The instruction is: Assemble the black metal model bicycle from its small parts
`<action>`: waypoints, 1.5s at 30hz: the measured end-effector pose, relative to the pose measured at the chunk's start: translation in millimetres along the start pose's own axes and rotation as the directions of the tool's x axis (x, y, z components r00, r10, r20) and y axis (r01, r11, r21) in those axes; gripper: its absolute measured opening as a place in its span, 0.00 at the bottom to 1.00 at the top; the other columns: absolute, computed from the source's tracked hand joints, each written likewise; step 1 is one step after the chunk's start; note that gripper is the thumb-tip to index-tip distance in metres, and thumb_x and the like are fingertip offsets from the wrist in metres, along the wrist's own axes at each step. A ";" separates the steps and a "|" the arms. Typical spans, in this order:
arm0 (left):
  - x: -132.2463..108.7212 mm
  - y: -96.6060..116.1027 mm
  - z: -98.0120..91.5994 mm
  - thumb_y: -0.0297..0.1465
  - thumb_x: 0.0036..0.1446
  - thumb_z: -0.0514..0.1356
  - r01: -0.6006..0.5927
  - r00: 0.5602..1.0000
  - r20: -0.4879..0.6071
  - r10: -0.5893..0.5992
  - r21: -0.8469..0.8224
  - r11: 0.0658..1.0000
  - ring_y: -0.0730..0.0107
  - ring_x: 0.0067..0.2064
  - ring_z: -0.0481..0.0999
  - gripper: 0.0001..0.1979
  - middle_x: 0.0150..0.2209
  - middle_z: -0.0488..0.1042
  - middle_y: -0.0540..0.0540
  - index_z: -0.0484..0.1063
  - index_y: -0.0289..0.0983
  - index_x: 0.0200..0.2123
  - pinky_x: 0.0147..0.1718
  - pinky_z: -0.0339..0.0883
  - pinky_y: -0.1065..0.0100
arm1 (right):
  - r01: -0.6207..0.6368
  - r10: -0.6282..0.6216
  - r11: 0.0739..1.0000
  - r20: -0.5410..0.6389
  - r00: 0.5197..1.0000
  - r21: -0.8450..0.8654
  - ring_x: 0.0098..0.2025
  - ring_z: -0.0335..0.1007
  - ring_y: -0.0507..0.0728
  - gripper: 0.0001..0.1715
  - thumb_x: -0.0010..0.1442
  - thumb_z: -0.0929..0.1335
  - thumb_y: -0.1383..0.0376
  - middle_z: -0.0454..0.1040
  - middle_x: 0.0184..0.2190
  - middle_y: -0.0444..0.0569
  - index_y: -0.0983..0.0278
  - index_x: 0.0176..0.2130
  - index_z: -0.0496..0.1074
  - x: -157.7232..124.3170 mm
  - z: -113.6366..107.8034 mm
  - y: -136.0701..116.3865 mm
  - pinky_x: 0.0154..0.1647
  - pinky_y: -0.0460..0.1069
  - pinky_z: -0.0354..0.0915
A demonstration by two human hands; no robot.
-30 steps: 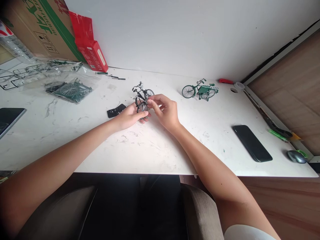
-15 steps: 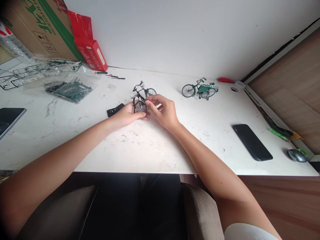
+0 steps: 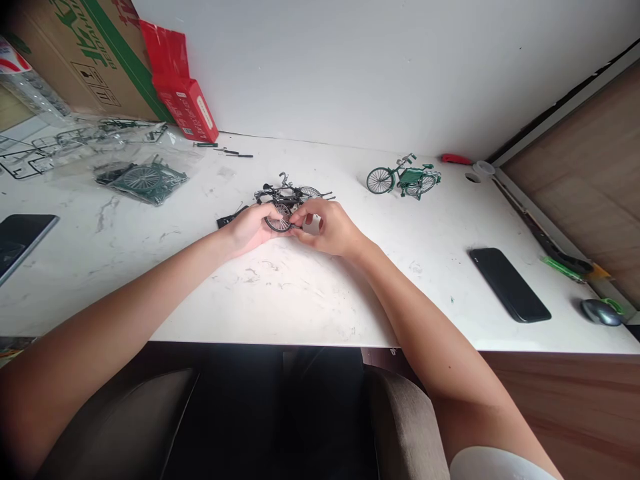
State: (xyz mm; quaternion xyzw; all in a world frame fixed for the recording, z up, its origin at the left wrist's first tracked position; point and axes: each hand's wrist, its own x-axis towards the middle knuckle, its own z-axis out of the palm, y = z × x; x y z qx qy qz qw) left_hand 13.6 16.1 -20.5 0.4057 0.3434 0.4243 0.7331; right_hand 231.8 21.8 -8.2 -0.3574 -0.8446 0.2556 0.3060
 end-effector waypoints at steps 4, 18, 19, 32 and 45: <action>0.4 0.6 1.9 0.28 0.57 0.59 0.031 0.998 -0.047 -0.034 -0.070 0.997 0.59 0.45 0.81 0.06 0.36 0.82 0.38 0.74 0.33 0.30 0.65 0.73 0.45 | 0.037 -0.037 0.999 0.013 0.999 -0.004 0.41 0.78 0.58 0.11 0.62 0.79 0.58 0.85 0.42 0.51 0.61 0.43 0.85 0.4 0.4 2.5 0.33 0.51 0.70; 4.9 -5.9 -0.9 0.29 0.55 0.59 -0.001 0.996 -0.089 -0.011 -0.131 0.991 0.50 0.56 0.83 0.07 0.41 0.85 0.35 0.73 0.33 0.37 0.70 0.68 0.38 | -0.046 0.046 0.999 -0.081 0.996 0.010 0.40 0.82 0.57 0.08 0.62 0.80 0.60 0.86 0.40 0.49 0.61 0.40 0.85 0.8 6.3 5.0 0.43 0.54 0.75; 5.2 -6.2 -1.2 0.28 0.55 0.59 -0.007 0.996 -0.084 -0.004 -0.129 0.992 0.50 0.57 0.82 0.06 0.41 0.85 0.36 0.73 0.34 0.36 0.71 0.67 0.37 | -0.060 0.061 0.998 -0.092 0.994 0.015 0.39 0.82 0.57 0.08 0.62 0.80 0.60 0.86 0.40 0.49 0.61 0.40 0.85 0.8 7.1 4.2 0.43 0.54 0.75; 2.5 -5.6 0.5 0.29 0.62 0.60 -0.037 0.995 -0.090 0.029 -0.085 0.996 0.52 0.57 0.82 0.05 0.41 0.84 0.37 0.73 0.32 0.36 0.73 0.64 0.33 | -0.157 0.174 0.979 -0.125 0.977 0.130 0.36 0.82 0.58 0.09 0.62 0.78 0.59 0.86 0.35 0.50 0.63 0.37 0.83 1.3 14.6 2.3 0.39 0.53 0.75; -2.6 -1.8 7.0 0.27 0.65 0.61 -0.051 0.994 -0.101 0.046 -0.055 0.997 0.55 0.52 0.85 0.05 0.39 0.84 0.39 0.74 0.32 0.35 0.72 0.66 0.32 | -0.132 0.161 0.982 -0.240 0.957 0.136 0.41 0.83 0.59 0.16 0.69 0.75 0.54 0.87 0.42 0.52 0.61 0.49 0.82 1.6 14.4 2.2 0.39 0.55 0.78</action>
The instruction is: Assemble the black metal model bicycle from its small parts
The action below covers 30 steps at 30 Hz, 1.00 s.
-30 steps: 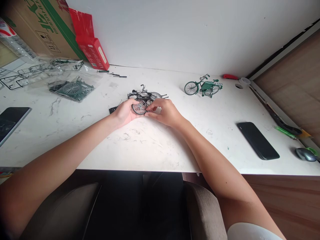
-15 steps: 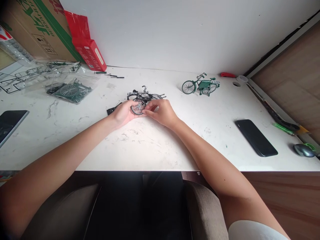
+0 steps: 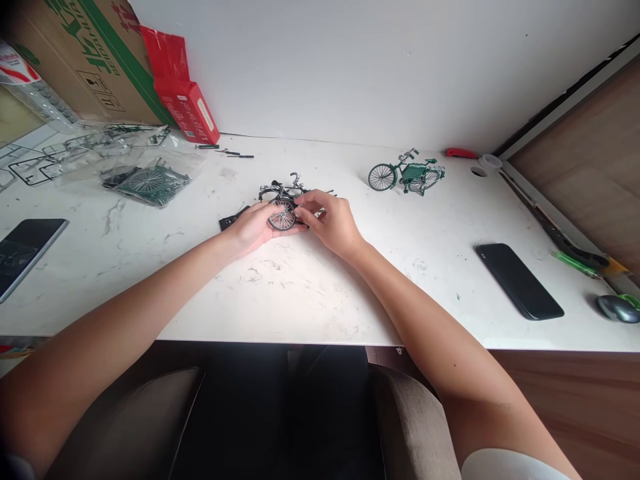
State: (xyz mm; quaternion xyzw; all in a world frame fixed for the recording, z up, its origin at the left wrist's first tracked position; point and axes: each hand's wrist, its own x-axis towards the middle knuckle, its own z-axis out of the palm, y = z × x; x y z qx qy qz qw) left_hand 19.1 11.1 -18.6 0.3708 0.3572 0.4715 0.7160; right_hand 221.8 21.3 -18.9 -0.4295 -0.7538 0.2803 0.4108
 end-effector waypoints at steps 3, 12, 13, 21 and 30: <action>0.3 0.8 -0.6 0.26 0.61 0.61 0.012 0.999 0.034 -0.012 -0.001 1.000 0.55 0.52 0.85 0.03 0.37 0.83 0.40 0.74 0.33 0.34 0.74 0.63 0.32 | -0.019 0.020 0.998 -0.005 1.000 0.054 0.38 0.83 0.58 0.20 0.69 0.76 0.52 0.87 0.39 0.51 0.61 0.54 0.80 -0.5 1.3 1.0 0.38 0.56 0.79; 1.8 -1.2 -2.5 0.20 0.57 0.61 0.027 0.990 0.140 -0.030 0.026 0.999 0.60 0.51 0.84 0.08 0.41 0.84 0.42 0.78 0.31 0.40 0.76 0.59 0.33 | 0.005 0.009 0.986 -0.081 0.997 0.168 0.39 0.86 0.60 0.23 0.64 0.79 0.53 0.87 0.39 0.49 0.60 0.53 0.79 -3.5 6.5 -5.0 0.44 0.58 0.83; 1.5 -1.7 -2.3 0.21 0.58 0.62 0.031 0.988 0.147 -0.035 0.030 0.999 0.59 0.53 0.84 0.09 0.43 0.84 0.41 0.79 0.32 0.41 0.76 0.59 0.32 | 0.014 0.001 0.985 -0.089 0.996 0.172 0.39 0.86 0.60 0.22 0.64 0.79 0.53 0.87 0.40 0.50 0.60 0.52 0.79 -4.0 7.7 -5.6 0.44 0.58 0.83; 2.3 -7.8 -2.2 0.20 0.58 0.64 0.029 0.973 0.229 -0.032 0.017 0.999 0.54 0.63 0.80 0.09 0.52 0.84 0.38 0.80 0.33 0.42 0.76 0.60 0.34 | 0.010 0.009 0.989 -0.128 0.992 0.146 0.43 0.85 0.60 0.19 0.64 0.79 0.54 0.87 0.39 0.50 0.60 0.49 0.79 -5.5 14.4 -9.1 0.41 0.56 0.78; 2.4 -8.1 -2.9 0.19 0.60 0.64 0.010 0.969 0.247 -0.013 0.015 1.000 0.54 0.64 0.80 0.08 0.50 0.84 0.38 0.80 0.33 0.41 0.77 0.57 0.34 | -0.025 0.033 0.997 -0.112 0.993 0.069 0.43 0.81 0.59 0.20 0.63 0.79 0.49 0.85 0.40 0.51 0.59 0.46 0.80 -2.8 13.4 -3.6 0.35 0.53 0.70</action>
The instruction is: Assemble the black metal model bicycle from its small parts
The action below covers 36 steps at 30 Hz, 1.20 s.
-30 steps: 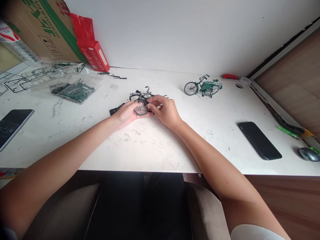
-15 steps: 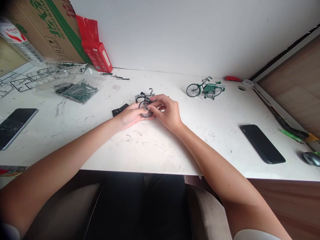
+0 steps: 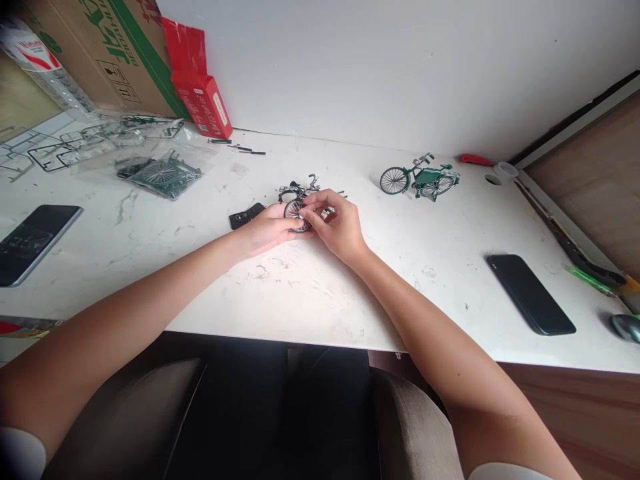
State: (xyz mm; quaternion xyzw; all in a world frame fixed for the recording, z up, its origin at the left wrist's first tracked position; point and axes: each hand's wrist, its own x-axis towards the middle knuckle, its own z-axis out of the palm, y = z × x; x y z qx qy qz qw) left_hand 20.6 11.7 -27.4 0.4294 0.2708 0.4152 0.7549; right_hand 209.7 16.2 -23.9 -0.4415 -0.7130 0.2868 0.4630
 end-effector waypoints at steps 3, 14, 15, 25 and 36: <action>1.2 -2.7 -1.6 0.20 0.61 0.64 -0.006 1.000 0.013 0.006 0.030 1.000 0.55 0.63 0.80 0.09 0.51 0.83 0.39 0.80 0.34 0.43 0.77 0.59 0.34 | 0.001 -0.001 1.000 0.011 1.000 -0.006 0.40 0.78 0.58 0.20 0.64 0.78 0.48 0.84 0.40 0.50 0.59 0.46 0.81 0.4 0.2 0.1 0.33 0.53 0.67; 0.8 -6.7 -2.8 0.28 0.67 0.66 -0.066 0.998 0.028 0.063 0.109 0.992 0.54 0.61 0.81 0.07 0.53 0.82 0.37 0.80 0.34 0.46 0.71 0.69 0.39 | 0.101 -0.105 0.983 -0.015 0.994 -0.153 0.36 0.71 0.58 0.12 0.68 0.74 0.53 0.82 0.40 0.50 0.58 0.41 0.77 -3.0 5.0 -0.2 0.37 0.55 0.70; 0.8 -7.0 -3.4 0.29 0.67 0.67 -0.076 0.997 0.034 0.073 0.104 0.992 0.55 0.60 0.81 0.06 0.51 0.82 0.38 0.80 0.34 0.46 0.71 0.70 0.38 | 0.114 -0.119 0.979 -0.020 0.993 -0.166 0.36 0.71 0.58 0.10 0.69 0.73 0.54 0.81 0.39 0.50 0.58 0.41 0.76 -3.0 5.8 0.3 0.38 0.56 0.70; 0.9 -7.5 -5.4 0.30 0.66 0.70 -0.040 0.999 -0.006 0.040 0.069 0.997 0.54 0.61 0.81 0.08 0.53 0.82 0.39 0.81 0.34 0.47 0.72 0.67 0.35 | 0.048 -0.048 0.997 -0.007 0.999 -0.054 0.36 0.69 0.58 0.28 0.64 0.76 0.39 0.73 0.33 0.46 0.57 0.46 0.74 4.7 -6.1 7.8 0.33 0.53 0.69; -1.4 4.2 1.3 0.25 0.70 0.62 0.013 0.993 -0.119 -0.009 0.032 0.999 0.54 0.61 0.83 0.08 0.56 0.83 0.36 0.80 0.34 0.48 0.70 0.71 0.39 | 0.111 -0.110 0.966 0.017 0.994 -0.234 0.31 0.67 0.55 0.07 0.57 0.72 0.67 0.77 0.31 0.46 0.60 0.39 0.77 12.1 -26.2 1.4 0.35 0.53 0.66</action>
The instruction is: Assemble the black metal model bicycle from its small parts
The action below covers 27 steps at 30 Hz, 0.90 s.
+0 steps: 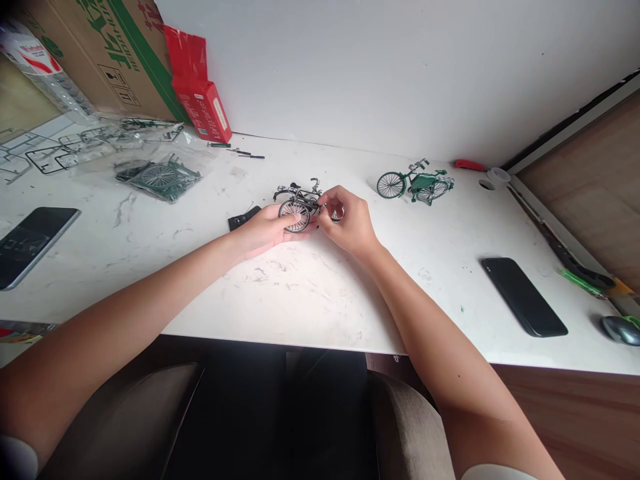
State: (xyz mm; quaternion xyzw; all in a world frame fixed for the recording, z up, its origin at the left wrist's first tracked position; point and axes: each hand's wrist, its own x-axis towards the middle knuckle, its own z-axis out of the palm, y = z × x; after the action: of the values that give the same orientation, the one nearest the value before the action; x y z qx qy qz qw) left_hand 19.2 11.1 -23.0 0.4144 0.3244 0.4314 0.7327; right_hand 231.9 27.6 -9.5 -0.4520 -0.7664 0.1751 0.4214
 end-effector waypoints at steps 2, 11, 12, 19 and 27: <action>0.4 1.3 -0.9 0.26 0.70 0.62 0.006 1.000 -0.019 -0.006 -0.006 1.000 0.54 0.61 0.83 0.08 0.56 0.84 0.35 0.81 0.33 0.48 0.69 0.72 0.42 | -0.018 0.018 0.999 -0.001 1.000 -0.032 0.29 0.66 0.54 0.08 0.56 0.71 0.68 0.75 0.28 0.44 0.61 0.38 0.77 0.0 -0.6 -0.3 0.35 0.52 0.65; 0.0 5.5 -6.0 0.31 0.69 0.63 0.008 0.999 -0.053 -0.009 -0.023 1.000 0.49 0.61 0.85 0.08 0.56 0.85 0.29 0.79 0.32 0.39 0.62 0.75 0.50 | 0.007 0.015 0.976 0.100 0.995 -0.216 0.24 0.61 0.51 0.16 0.63 0.69 0.65 0.73 0.21 0.41 0.62 0.45 0.86 -1.0 0.7 8.2 0.34 0.50 0.60; -0.1 6.2 -6.5 0.32 0.69 0.63 0.007 0.999 -0.049 -0.008 -0.014 1.000 0.49 0.61 0.85 0.08 0.56 0.85 0.29 0.80 0.32 0.40 0.62 0.75 0.51 | 0.006 0.019 0.974 0.108 0.994 -0.227 0.24 0.61 0.51 0.17 0.63 0.69 0.65 0.73 0.22 0.41 0.62 0.46 0.87 -1.0 0.2 8.2 0.34 0.50 0.60; 1.8 6.3 -11.0 0.34 0.67 0.64 0.010 1.000 -0.006 -0.010 0.024 1.000 0.49 0.63 0.84 0.11 0.55 0.86 0.29 0.82 0.32 0.42 0.61 0.74 0.54 | 0.019 0.057 0.924 0.187 0.981 -0.382 0.26 0.65 0.53 0.18 0.63 0.70 0.66 0.79 0.26 0.44 0.57 0.48 0.88 -3.2 0.7 4.0 0.34 0.50 0.57; 4.0 4.6 -14.1 0.33 0.66 0.65 0.037 0.999 0.017 -0.036 -0.024 0.999 0.52 0.62 0.85 0.12 0.57 0.85 0.30 0.83 0.31 0.45 0.56 0.76 0.61 | 0.051 0.019 0.871 0.137 0.990 -0.489 0.29 0.72 0.56 0.16 0.67 0.70 0.63 0.82 0.28 0.46 0.55 0.47 0.88 -4.1 5.2 2.1 0.35 0.51 0.57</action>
State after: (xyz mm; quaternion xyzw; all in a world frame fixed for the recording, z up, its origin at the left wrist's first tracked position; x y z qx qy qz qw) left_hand 7.5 20.7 -25.7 0.4031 0.3204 0.4184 0.7482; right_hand 229.9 25.9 -15.9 -0.5249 -0.8166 0.0020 0.2403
